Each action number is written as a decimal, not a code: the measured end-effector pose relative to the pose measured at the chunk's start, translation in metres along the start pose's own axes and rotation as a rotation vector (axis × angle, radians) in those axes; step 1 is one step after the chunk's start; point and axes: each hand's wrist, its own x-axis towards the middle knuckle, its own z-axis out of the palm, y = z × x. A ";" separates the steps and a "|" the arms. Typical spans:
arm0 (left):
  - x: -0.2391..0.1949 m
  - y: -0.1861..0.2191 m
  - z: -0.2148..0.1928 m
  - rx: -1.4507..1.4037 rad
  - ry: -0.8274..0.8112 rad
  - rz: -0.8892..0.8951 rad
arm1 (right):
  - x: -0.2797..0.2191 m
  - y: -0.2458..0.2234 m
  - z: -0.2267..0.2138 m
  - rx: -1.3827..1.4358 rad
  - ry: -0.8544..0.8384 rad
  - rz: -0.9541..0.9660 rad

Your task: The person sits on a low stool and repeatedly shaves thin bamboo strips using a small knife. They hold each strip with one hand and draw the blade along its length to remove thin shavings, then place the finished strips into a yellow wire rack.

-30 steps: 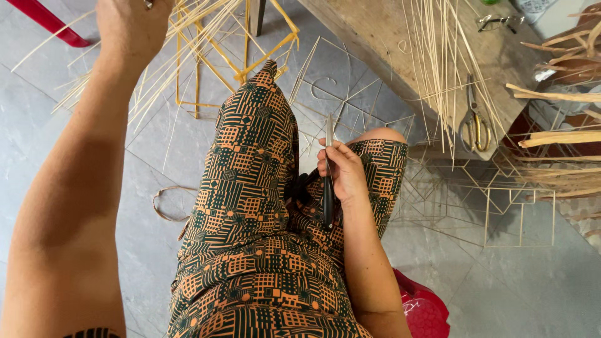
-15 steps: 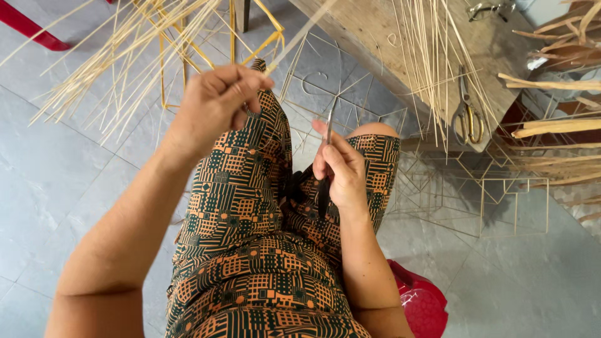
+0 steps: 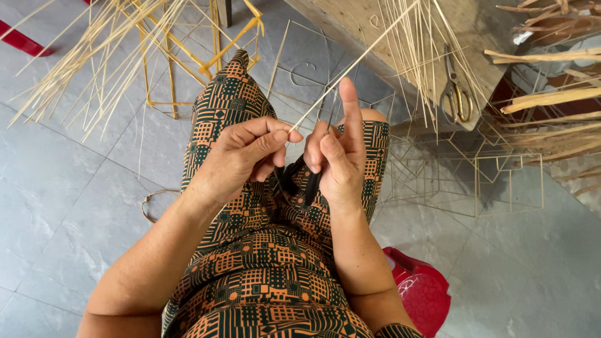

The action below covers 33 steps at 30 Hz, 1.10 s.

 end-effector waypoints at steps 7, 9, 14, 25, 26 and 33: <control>-0.007 -0.001 0.005 0.036 0.001 0.003 | -0.007 0.010 -0.009 -0.021 0.009 -0.070; -0.008 0.000 0.006 0.047 0.007 -0.003 | -0.006 0.013 -0.013 0.004 0.058 -0.098; -0.012 0.004 -0.005 0.148 0.030 0.003 | 0.004 0.011 -0.046 0.100 0.252 -0.121; 0.035 0.077 -0.170 1.233 0.611 0.782 | 0.006 0.084 -0.107 0.156 0.368 0.274; 0.046 0.080 -0.189 1.296 0.603 0.891 | 0.006 0.088 -0.111 0.156 0.369 0.295; 0.122 0.056 -0.289 1.712 0.946 0.811 | 0.014 0.097 -0.114 0.137 0.369 0.353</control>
